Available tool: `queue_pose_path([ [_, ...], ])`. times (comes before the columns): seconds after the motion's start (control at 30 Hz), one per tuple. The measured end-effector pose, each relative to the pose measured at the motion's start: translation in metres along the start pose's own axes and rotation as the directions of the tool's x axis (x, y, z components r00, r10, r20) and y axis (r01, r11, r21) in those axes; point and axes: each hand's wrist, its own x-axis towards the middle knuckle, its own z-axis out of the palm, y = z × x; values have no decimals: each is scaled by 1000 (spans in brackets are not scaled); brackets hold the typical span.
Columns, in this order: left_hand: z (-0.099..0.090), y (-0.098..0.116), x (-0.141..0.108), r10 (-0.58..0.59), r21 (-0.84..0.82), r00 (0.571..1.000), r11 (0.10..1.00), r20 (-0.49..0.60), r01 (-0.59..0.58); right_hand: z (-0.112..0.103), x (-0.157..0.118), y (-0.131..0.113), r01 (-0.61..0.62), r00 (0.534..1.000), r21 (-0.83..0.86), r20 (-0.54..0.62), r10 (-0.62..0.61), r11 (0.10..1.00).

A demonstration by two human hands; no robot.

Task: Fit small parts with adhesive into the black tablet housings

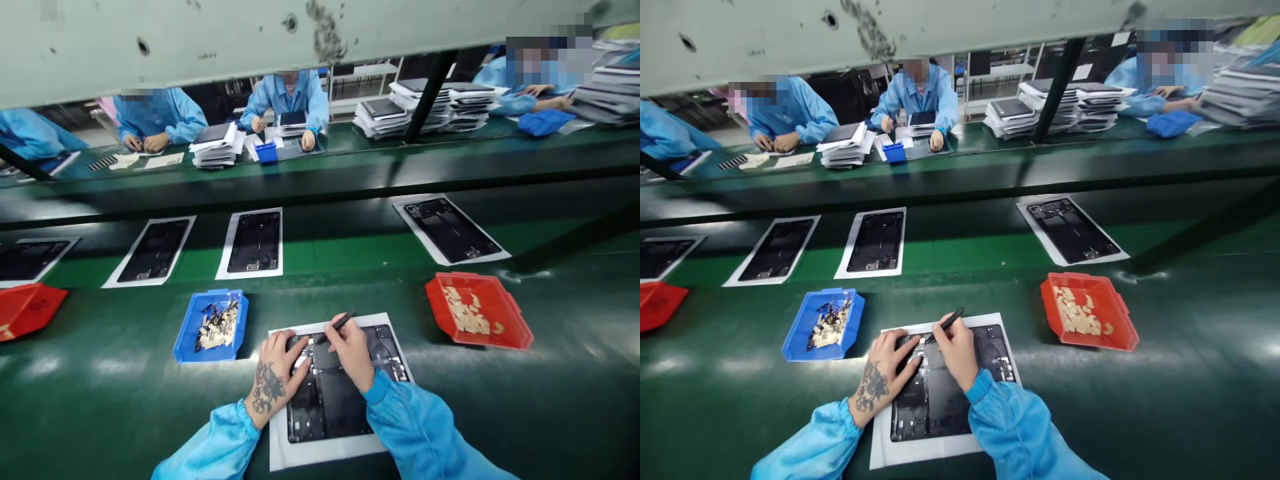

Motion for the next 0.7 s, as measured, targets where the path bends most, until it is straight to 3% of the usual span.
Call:
queue_pose_path([
  [0.1, -3, -6, 1, -99, -189, 991, 979, -88, 81, -4, -25, -17, 45, 997, -41, 57, -43, 998],
  [0.17, -5, -12, 2, -178, -278, 973, 951, -147, 132, -11, -47, -27, 130, 982, -126, 155, -110, 983],
  [0.33, -8, -18, 12, -204, -267, 962, 952, -184, 151, -36, -90, -26, 407, 885, -312, 367, -285, 859],
  [0.43, -6, -7, 28, -153, -222, 978, 968, -140, 120, -50, -93, -17, 466, 864, -360, 380, -329, 808],
  [0.6, 10, 20, 61, -11, -123, 999, 992, 40, 16, -61, -89, -16, 448, 882, -383, 336, -330, 807],
  [0.7, 21, 29, 75, 24, -56, 995, 998, 95, -19, -64, -92, -17, 458, 881, -382, 319, -350, 803],
])
